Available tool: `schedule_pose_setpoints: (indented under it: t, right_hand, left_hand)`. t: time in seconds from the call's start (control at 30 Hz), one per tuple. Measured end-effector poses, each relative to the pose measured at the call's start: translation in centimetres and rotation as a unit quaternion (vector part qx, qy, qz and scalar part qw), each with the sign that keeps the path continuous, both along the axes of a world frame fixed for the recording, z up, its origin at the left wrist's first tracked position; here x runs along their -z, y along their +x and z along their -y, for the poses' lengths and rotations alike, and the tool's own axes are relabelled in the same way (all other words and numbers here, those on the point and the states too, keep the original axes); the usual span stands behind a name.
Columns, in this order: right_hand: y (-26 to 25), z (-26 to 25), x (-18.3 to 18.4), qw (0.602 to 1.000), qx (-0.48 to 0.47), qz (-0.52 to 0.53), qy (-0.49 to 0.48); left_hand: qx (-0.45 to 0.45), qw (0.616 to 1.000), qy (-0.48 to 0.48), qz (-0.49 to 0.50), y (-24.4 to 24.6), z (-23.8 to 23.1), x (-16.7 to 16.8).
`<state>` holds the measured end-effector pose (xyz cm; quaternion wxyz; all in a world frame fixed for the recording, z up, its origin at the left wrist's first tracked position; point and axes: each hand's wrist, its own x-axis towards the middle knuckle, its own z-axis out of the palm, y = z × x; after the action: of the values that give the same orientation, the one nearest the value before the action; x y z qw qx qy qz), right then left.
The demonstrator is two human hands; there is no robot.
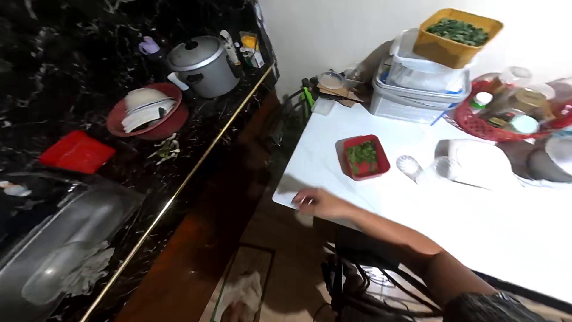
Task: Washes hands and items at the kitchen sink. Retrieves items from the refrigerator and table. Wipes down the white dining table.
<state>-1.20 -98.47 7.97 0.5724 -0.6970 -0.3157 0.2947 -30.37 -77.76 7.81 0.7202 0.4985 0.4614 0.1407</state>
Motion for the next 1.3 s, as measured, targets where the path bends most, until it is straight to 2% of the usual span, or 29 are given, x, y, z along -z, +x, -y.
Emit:
schedule_pose_setpoints:
  t: [0.07,0.13,0.2,0.23,0.3,0.4,0.5,0.6,0.7,0.77,0.87,0.93,1.0,1.07,1.13,1.2,1.3]
  right_hand:
    - [-8.2,0.0,-2.0,0.998,-0.070,-0.008,-0.006]
    - [-14.5,0.8,-3.0,0.996,-0.086,0.005,0.022]
    - [-18.8,2.4,-3.0,0.998,-0.009,0.040,0.057]
    - [-20.5,3.8,-3.0,0.996,0.041,0.040,0.069]
    - [-23.4,7.3,-3.3,0.989,0.129,-0.002,0.076]
    - [-27.7,13.7,-2.9,0.962,0.255,-0.061,0.079]
    - [-31.8,19.9,-3.0,0.908,0.391,-0.102,0.111]
    - [-35.1,25.3,-4.0,0.840,0.510,-0.131,0.129]
    - [-36.9,30.3,-4.8,0.799,0.592,-0.084,0.069]
    - [-37.3,34.3,-5.4,0.785,0.620,-0.015,0.012]
    - [-36.9,41.2,-6.8,0.766,0.634,0.085,-0.063]
    - [-35.1,46.5,-6.9,0.737,0.647,0.164,-0.100]
    - [-33.5,52.0,-7.0,0.699,0.665,0.225,-0.134]
    - [-33.0,58.0,-7.8,0.644,0.705,0.235,-0.180]
    - [-33.2,65.2,-9.4,0.561,0.762,0.211,-0.245]
    - [-33.9,73.9,-10.9,0.468,0.808,0.170,-0.313]
    - [-34.7,85.9,-10.2,0.370,0.865,0.127,-0.315]
  left_hand:
    - [0.123,0.988,0.089,0.016,0.9,2.3,-2.0]
    - [0.234,0.948,0.205,0.065,0.6,4.7,-3.4]
    - [0.305,0.894,0.308,0.113,-0.6,6.2,-3.6]
    - [0.318,0.880,0.327,0.130,-1.3,6.8,-3.1]
    - [0.310,0.897,0.284,0.137,-2.7,9.0,-2.8]
    - [0.299,0.935,0.089,0.169,-4.0,14.0,-2.6]
    - [0.349,0.913,-0.008,0.210,-4.6,18.1,-2.3]
    - [0.430,0.879,0.022,0.202,-4.5,22.2,-2.7]
    - [0.568,0.785,0.084,0.232,-4.0,25.4,-2.1]
    - [0.613,0.744,0.123,0.234,-3.3,27.4,-1.9]
    - [0.615,0.741,0.172,0.209,-2.3,29.7,-1.0]
    - [0.598,0.750,0.213,0.187,-1.2,31.2,-0.1]
    - [0.585,0.748,0.255,0.181,0.1,33.2,1.3]
    - [0.580,0.737,0.278,0.207,1.6,35.3,2.8]
    - [0.570,0.740,0.280,0.220,2.9,37.4,4.0]
    - [0.557,0.763,0.276,0.179,4.1,39.6,4.8]
    - [0.525,0.803,0.264,0.097,5.3,42.8,5.0]
